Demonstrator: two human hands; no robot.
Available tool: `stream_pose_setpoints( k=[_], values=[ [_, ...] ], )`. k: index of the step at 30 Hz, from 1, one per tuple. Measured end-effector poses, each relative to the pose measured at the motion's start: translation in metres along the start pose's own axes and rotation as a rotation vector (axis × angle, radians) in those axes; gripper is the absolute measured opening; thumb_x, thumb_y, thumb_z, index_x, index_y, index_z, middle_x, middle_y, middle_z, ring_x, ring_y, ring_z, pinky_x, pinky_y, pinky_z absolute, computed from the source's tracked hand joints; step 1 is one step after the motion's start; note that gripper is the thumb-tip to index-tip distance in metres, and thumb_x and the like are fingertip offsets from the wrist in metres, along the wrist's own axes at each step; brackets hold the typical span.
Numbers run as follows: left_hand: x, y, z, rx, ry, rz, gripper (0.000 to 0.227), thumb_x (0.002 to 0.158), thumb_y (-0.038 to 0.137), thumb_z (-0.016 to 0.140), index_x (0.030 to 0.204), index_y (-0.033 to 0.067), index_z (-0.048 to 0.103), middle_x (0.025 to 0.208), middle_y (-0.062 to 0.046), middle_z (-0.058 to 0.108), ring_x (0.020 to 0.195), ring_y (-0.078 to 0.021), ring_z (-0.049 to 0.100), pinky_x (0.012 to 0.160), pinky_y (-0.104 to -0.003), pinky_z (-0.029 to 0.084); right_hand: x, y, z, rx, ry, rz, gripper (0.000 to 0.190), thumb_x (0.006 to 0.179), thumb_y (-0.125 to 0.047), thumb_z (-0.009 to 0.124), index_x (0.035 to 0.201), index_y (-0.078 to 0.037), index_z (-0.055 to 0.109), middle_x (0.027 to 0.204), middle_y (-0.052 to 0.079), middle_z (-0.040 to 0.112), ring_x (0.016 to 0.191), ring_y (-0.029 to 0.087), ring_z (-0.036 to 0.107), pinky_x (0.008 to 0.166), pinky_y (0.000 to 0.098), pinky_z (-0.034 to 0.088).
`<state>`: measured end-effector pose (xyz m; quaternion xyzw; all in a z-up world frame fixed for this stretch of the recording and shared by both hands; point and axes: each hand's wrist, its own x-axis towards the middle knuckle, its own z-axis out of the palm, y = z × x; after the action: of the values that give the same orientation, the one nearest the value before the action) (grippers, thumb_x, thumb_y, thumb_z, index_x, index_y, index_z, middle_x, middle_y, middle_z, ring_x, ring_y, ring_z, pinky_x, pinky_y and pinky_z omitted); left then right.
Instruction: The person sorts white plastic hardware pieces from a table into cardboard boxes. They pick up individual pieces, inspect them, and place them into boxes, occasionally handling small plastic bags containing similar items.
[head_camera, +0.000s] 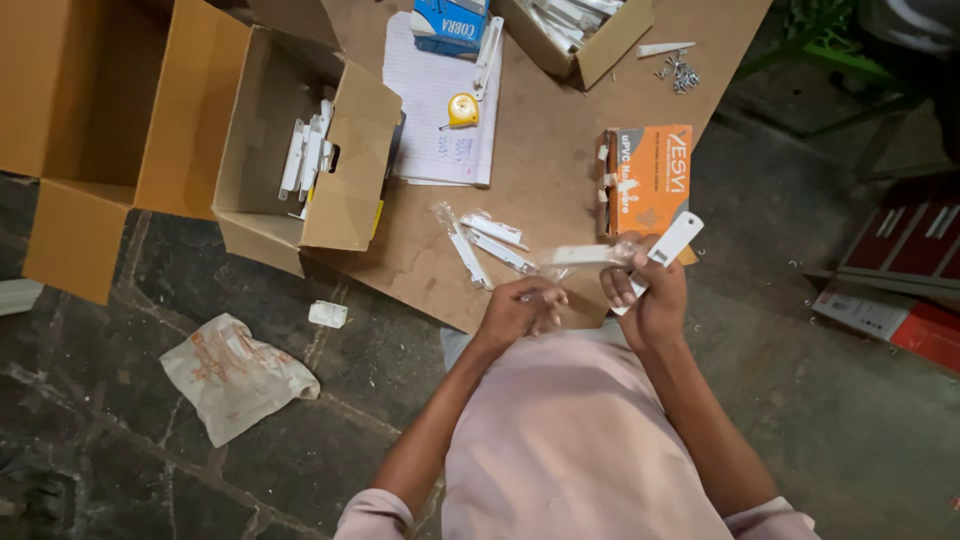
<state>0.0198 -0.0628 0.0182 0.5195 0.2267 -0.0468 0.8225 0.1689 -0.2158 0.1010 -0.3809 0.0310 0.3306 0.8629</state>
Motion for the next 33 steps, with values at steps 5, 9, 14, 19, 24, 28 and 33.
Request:
stream_pose_setpoints(
  k=[5,9,14,19,24,28,33],
  values=[
    [0.008,0.009,0.006,-0.121,0.126,0.014,0.046,0.097,0.014,0.064,0.138,0.0064,0.044,0.109,-0.005,0.07,0.062,-0.0131,0.069,0.038,-0.022,0.042,-0.005,-0.002,-0.006,0.174,0.04,0.084,0.007,0.096,-0.011,0.061,0.098,-0.009,0.054,0.098,0.008,0.063,0.051,0.006,0.044,0.049,0.0239,0.037],
    [0.011,0.011,0.006,-0.127,0.164,-0.003,0.039,0.103,0.015,0.059,0.14,0.0028,0.054,0.092,-0.009,0.072,0.058,-0.0128,0.066,0.039,-0.021,0.04,-0.01,0.005,-0.016,0.293,0.02,0.167,0.008,0.101,-0.011,0.06,0.104,-0.01,0.053,0.092,0.007,0.06,0.053,0.007,0.044,0.052,0.025,0.039],
    [-0.01,0.045,0.0,0.244,0.323,0.307,0.03,0.108,0.014,0.062,0.134,0.001,0.07,0.092,-0.006,0.071,0.071,-0.0139,0.062,0.059,-0.028,0.05,-0.006,0.018,-0.033,0.164,-0.069,0.038,0.013,0.107,-0.016,0.058,0.099,-0.008,0.051,0.098,0.011,0.061,0.064,0.014,0.051,0.058,0.0289,0.043],
    [-0.05,0.131,0.014,1.161,0.161,0.803,0.027,0.093,0.011,0.07,0.119,0.0085,0.076,0.091,-0.008,0.071,0.077,-0.0249,0.069,0.065,-0.04,0.054,0.012,0.047,-0.063,0.206,0.303,0.364,0.024,0.096,-0.031,0.051,0.1,-0.009,0.057,0.098,0.012,0.065,0.085,0.029,0.072,0.07,0.0445,0.063],
    [-0.072,0.191,0.04,1.031,0.111,0.921,0.021,0.095,0.017,0.07,0.112,0.0066,0.073,0.119,-0.012,0.071,0.096,-0.0271,0.072,0.079,-0.035,0.059,0.017,0.076,-0.082,0.208,-0.22,0.588,0.025,0.098,-0.019,0.062,0.113,0.001,0.061,0.112,0.021,0.07,0.104,0.032,0.071,0.091,0.0426,0.059],
    [-0.081,0.192,0.013,0.335,0.416,0.788,0.007,0.098,0.012,0.057,0.096,0.0066,0.059,0.119,-0.011,0.069,0.096,-0.0197,0.069,0.087,-0.032,0.056,0.004,0.077,-0.074,-0.13,-0.245,0.728,0.027,0.087,-0.006,0.07,0.113,0.002,0.064,0.114,0.019,0.072,0.103,0.026,0.071,0.09,0.0376,0.059],
    [-0.085,0.149,-0.037,0.303,0.767,0.428,0.019,0.091,0.001,0.062,0.083,0.0064,0.046,0.08,-0.016,0.064,0.065,-0.015,0.052,0.062,-0.031,0.046,-0.006,0.058,-0.045,-0.437,-0.278,0.643,0.021,0.082,0.002,0.074,0.103,0.002,0.074,0.108,0.018,0.072,0.099,0.022,0.07,0.09,0.0343,0.058]
  ],
)
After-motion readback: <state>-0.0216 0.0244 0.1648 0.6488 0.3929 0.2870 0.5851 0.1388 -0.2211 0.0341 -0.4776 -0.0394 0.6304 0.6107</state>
